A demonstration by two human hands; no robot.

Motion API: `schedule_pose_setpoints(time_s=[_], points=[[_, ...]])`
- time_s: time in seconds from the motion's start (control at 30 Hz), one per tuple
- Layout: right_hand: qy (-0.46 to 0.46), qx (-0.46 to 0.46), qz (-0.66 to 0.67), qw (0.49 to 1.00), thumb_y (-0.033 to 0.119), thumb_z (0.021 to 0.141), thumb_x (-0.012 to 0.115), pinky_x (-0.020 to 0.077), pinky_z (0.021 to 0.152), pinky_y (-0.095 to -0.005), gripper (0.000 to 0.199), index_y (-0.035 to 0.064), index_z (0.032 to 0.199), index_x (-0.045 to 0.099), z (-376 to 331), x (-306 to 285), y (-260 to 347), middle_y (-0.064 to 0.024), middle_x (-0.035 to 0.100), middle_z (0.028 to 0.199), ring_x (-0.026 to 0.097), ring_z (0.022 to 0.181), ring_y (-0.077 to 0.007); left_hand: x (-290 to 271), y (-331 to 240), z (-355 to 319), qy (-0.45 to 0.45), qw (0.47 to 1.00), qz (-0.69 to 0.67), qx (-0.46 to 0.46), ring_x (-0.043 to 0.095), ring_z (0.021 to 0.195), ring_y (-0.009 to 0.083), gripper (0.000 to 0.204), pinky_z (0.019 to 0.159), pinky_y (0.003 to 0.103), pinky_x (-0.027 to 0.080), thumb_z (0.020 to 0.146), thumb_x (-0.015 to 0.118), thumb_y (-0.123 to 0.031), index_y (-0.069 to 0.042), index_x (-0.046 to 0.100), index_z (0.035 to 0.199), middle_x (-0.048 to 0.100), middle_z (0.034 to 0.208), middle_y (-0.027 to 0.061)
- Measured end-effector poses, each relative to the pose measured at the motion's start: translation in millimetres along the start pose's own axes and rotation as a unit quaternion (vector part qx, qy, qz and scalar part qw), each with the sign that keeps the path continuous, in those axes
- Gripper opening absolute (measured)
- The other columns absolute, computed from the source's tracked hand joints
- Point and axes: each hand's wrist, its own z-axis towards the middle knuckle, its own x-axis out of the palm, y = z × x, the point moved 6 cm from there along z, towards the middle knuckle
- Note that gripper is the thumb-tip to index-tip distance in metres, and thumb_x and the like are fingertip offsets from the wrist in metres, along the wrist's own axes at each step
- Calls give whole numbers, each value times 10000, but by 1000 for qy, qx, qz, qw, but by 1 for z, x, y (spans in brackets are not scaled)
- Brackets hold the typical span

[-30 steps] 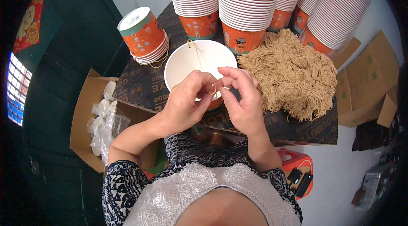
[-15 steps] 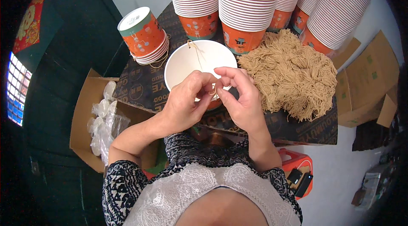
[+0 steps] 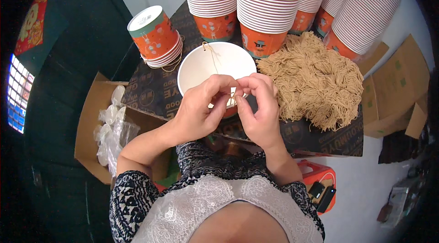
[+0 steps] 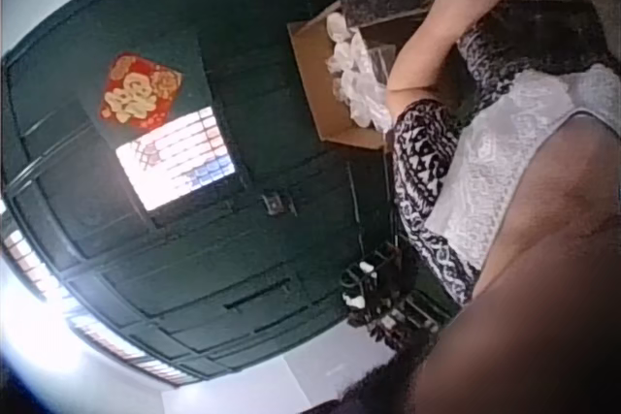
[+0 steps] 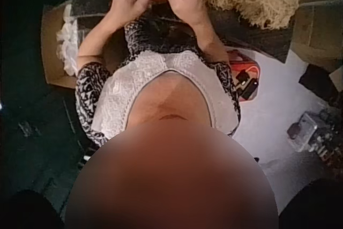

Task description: Attaching thin rope handles to paper cups in a packaging setting.

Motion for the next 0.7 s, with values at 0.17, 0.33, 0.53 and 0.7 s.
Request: schedule_pose_setpoints(time_s=[0.17,0.33,0.53,0.7], points=[[-45,-74,-77,993,-43,771,660,313,937,-441,365,57,1113,577,-4,-4,13,-35,615,927,532,1020,-254,1,5,-2,-3,998,-22,-58,624,671,148,431,614,270,520,845,552,124,-19,516,1250,589,784,69],[-56,-126,-129,982,-62,752,653,325,903,-434,369,61,1088,561,-9,-7,21,-47,608,923,530,994,-265,-1,5,0,-12,996,-25,-82,595,636,140,514,604,267,504,816,547,125,-27,491,1304,562,748,60],[-54,-166,-103,979,-83,726,651,342,830,-427,347,65,1028,568,-17,-10,22,-55,600,925,540,944,-274,0,9,0,14,991,4,-131,522,673,70,563,593,232,456,814,507,124,-34,467,1353,521,759,23],[-55,-170,-56,982,-110,720,631,371,830,-414,326,51,994,556,-24,-9,12,-71,597,922,540,940,-283,2,12,4,10,988,41,-147,549,599,188,507,586,324,459,794,542,99,-12,454,1281,517,708,85]])
